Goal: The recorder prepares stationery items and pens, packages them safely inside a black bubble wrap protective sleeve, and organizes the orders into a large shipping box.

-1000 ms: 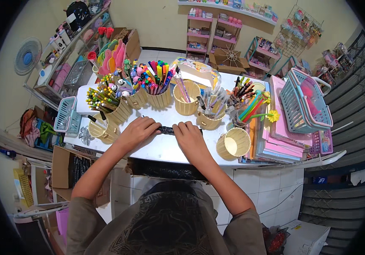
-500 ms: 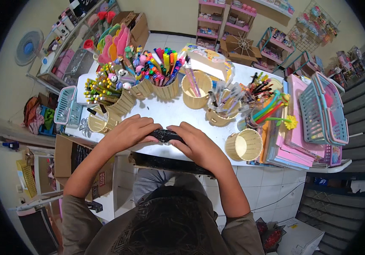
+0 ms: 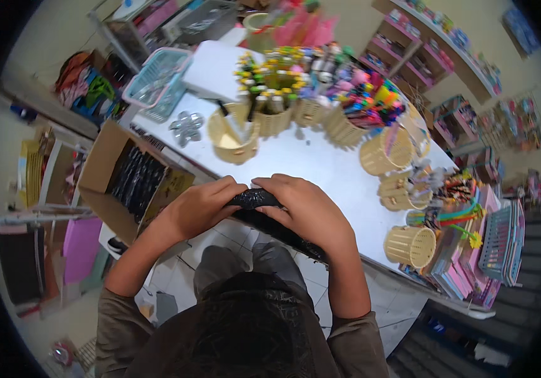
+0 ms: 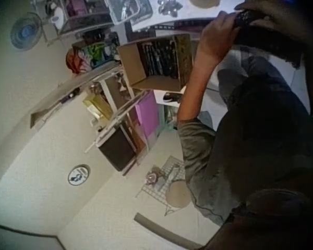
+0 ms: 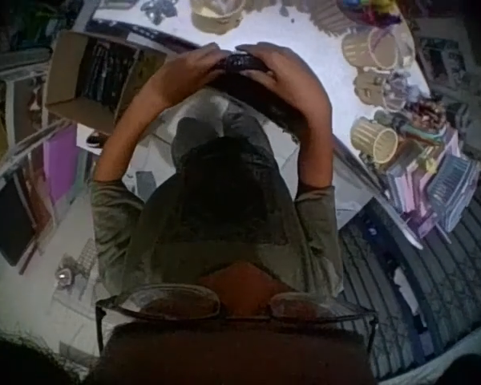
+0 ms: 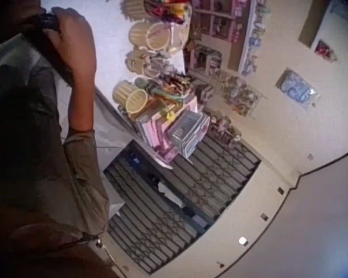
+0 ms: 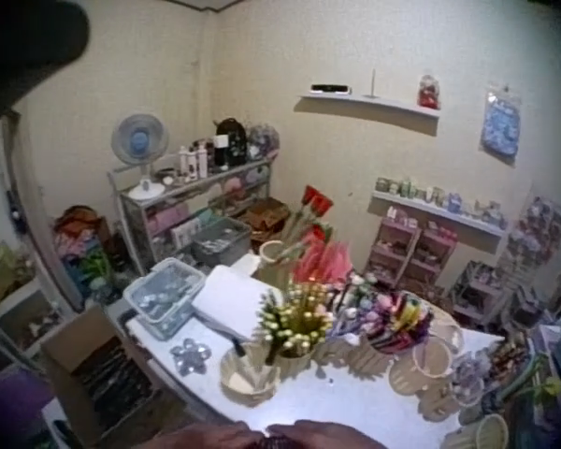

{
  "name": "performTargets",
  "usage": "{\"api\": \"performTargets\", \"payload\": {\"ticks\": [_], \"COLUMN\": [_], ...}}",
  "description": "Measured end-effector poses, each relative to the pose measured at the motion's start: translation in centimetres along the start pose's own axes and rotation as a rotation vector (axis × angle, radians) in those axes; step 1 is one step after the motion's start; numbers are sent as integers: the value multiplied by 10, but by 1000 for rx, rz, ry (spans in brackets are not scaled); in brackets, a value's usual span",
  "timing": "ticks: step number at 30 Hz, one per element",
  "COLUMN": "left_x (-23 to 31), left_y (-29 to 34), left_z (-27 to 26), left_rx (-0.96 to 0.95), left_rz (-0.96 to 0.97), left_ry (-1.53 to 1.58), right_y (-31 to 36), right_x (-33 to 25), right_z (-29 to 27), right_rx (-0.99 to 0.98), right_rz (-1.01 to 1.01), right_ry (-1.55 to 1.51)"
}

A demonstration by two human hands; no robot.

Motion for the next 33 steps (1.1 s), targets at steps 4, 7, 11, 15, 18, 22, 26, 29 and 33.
{"api": "performTargets", "payload": {"ticks": [4, 7, 11, 15, 18, 22, 26, 29, 33], "left_x": [-33, -57, -80, -78, -68, -61, -55, -52, -61], "left_y": [79, 153, 257, 352, 408, 470, 512, 535, 557], "left_z": [-14, -12, 9, 31, 40, 50, 54, 60, 75], "left_rx": [221, 362, 636, 808, 967, 1036, 1114, 1222, 1234], "left_rz": [-160, -354, -660, -877, -988, -1138, -1216, -1215, -1304], "left_ry": [50, 167, 437, 395, 360, 184, 126, 83, 102], "right_y": [-39, -52, -67, -92, -102, -97, -96, -97, -94], "right_x": [-43, -89, -99, -101, -55, -84, -93, -93, -95], "right_z": [44, 79, 166, 285, 391, 460, 509, 541, 570], "right_rx": [31, 272, 327, 173, 73, -25, -69, -136, -237], "right_rz": [-37, -276, -373, -284, 68, 109, 123, 130, 128], "right_ry": [274, 402, 164, -172, -678, -770, -927, -964, -1120]}}
Point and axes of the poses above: each hand's wrist, its own y-axis away from the middle knuckle, its own z-axis out of the palm, x = y × z, the point moved 8 cm from there along -y, towards the middle knuckle, and after that the axes turned 15 degrees about -y, right-handed, at the moved point
